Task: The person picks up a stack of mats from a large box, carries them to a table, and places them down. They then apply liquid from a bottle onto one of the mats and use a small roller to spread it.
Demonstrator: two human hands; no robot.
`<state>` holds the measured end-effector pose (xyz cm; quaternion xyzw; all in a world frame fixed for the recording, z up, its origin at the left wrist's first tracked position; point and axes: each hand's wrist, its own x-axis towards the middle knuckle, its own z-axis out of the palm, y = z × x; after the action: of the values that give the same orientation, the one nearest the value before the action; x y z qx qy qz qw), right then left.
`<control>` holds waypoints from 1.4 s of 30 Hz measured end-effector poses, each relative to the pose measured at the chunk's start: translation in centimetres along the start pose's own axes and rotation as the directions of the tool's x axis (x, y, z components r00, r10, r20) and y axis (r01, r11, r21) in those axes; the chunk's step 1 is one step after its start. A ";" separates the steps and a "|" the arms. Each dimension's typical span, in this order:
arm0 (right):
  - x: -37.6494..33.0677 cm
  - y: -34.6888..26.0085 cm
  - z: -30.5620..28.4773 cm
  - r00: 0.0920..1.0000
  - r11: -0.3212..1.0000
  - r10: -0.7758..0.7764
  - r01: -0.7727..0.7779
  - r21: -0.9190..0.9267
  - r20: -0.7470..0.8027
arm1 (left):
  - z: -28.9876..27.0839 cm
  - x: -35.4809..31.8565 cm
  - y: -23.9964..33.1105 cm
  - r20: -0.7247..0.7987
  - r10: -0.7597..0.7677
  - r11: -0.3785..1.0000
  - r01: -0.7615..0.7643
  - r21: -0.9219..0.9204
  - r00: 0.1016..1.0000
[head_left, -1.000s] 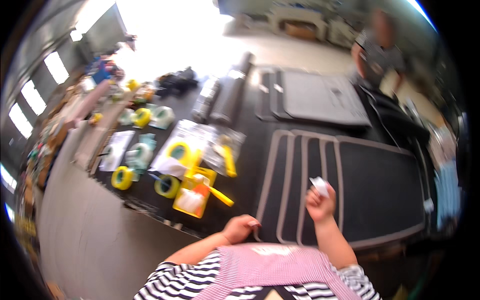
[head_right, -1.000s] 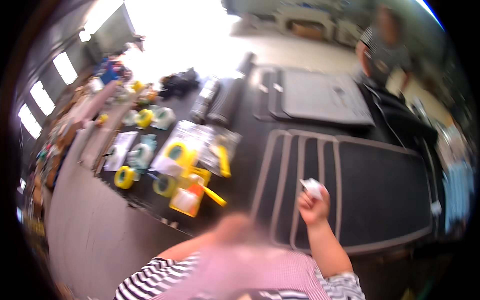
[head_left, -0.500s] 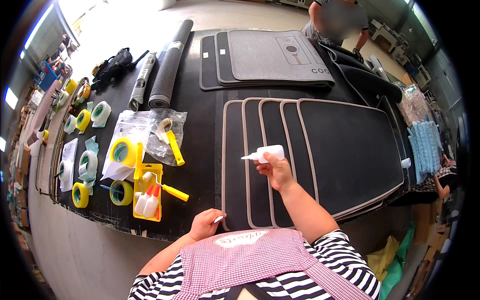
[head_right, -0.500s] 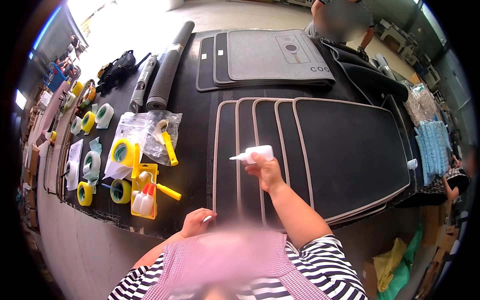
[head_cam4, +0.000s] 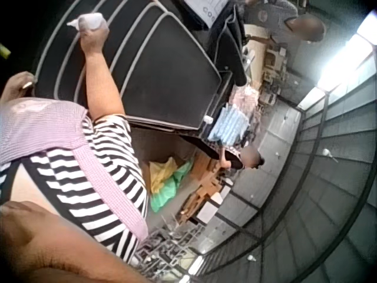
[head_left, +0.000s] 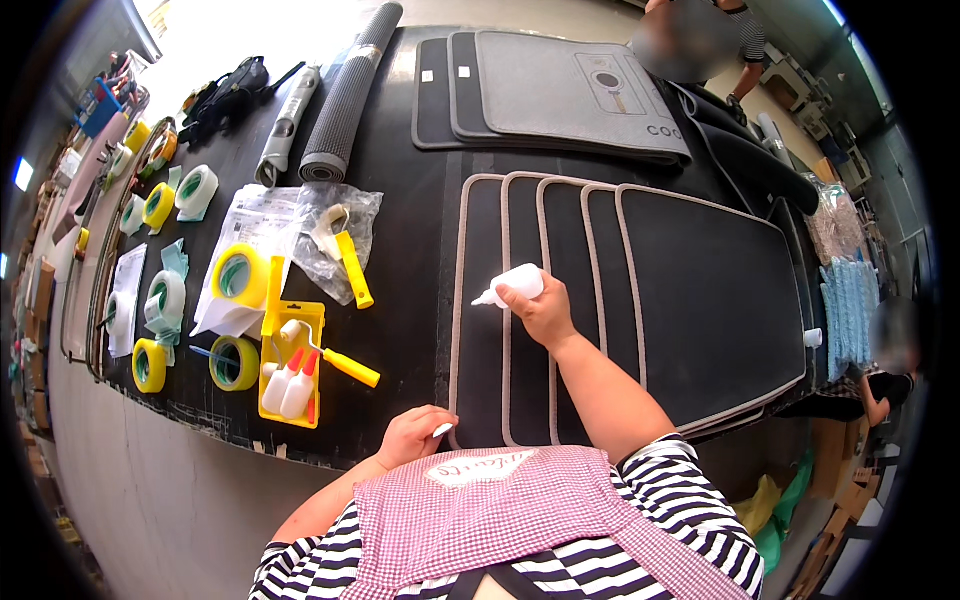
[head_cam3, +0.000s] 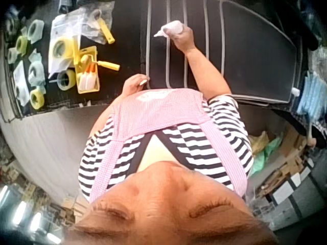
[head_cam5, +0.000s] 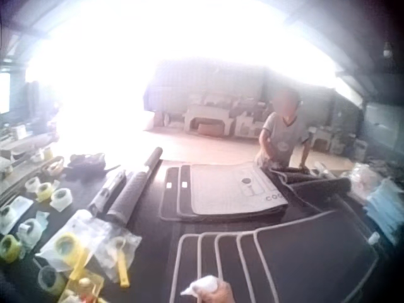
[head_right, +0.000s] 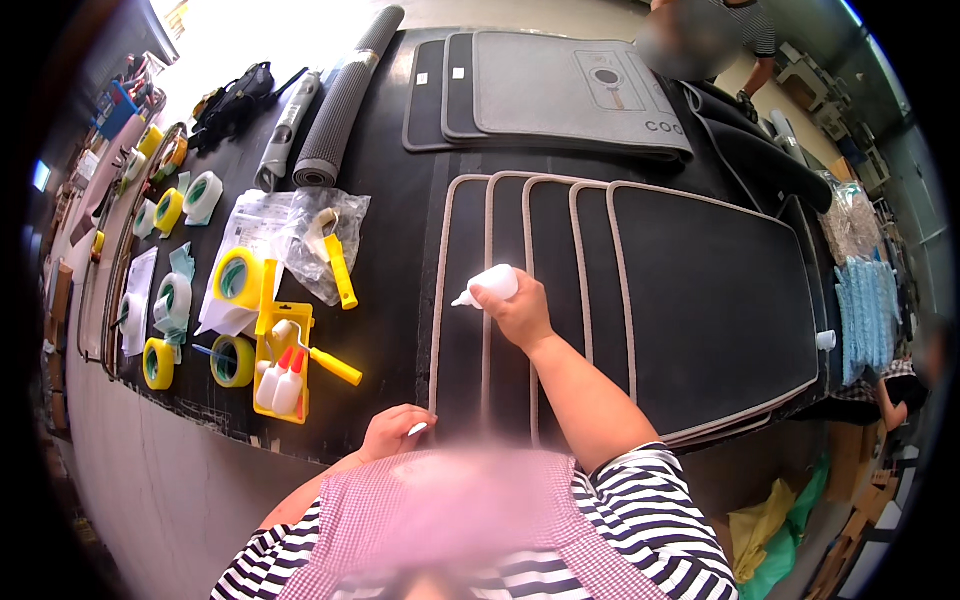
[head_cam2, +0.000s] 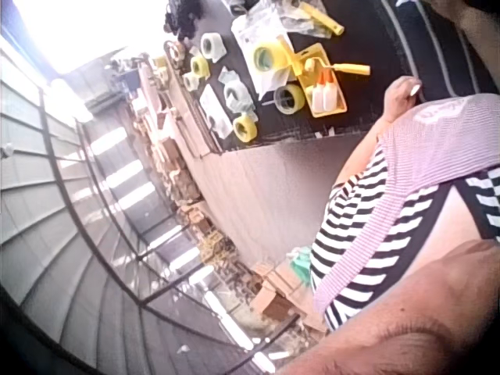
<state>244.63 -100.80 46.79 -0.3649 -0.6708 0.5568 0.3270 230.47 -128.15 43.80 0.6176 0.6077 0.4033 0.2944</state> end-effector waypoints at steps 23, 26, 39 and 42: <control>-2.0 1.3 -15.5 0.972 0.679 0.234 -0.172 0.714 0.011 | -0.4 0.6 1.4 -0.041 0.015 1.000 -0.015 0.006 0.999; -4.1 2.5 -20.9 0.933 0.871 0.251 -0.101 0.482 -0.259 | -0.2 0.7 1.2 -0.048 0.025 0.999 -0.024 0.026 0.999; -6.0 5.5 -28.6 0.917 0.975 0.195 -0.142 0.171 -0.349 | 1.5 0.8 3.1 -0.158 -0.095 0.994 0.103 0.045 0.983; -4.8 6.2 -30.3 0.950 0.978 0.176 -0.140 0.154 -0.256 | 2.7 0.6 3.4 -0.273 -0.170 0.981 0.189 0.044 0.947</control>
<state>273.49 -88.82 45.52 -0.4667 -0.5499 0.5705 0.3928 234.50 -127.56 45.43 0.5092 0.7093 0.4333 0.2234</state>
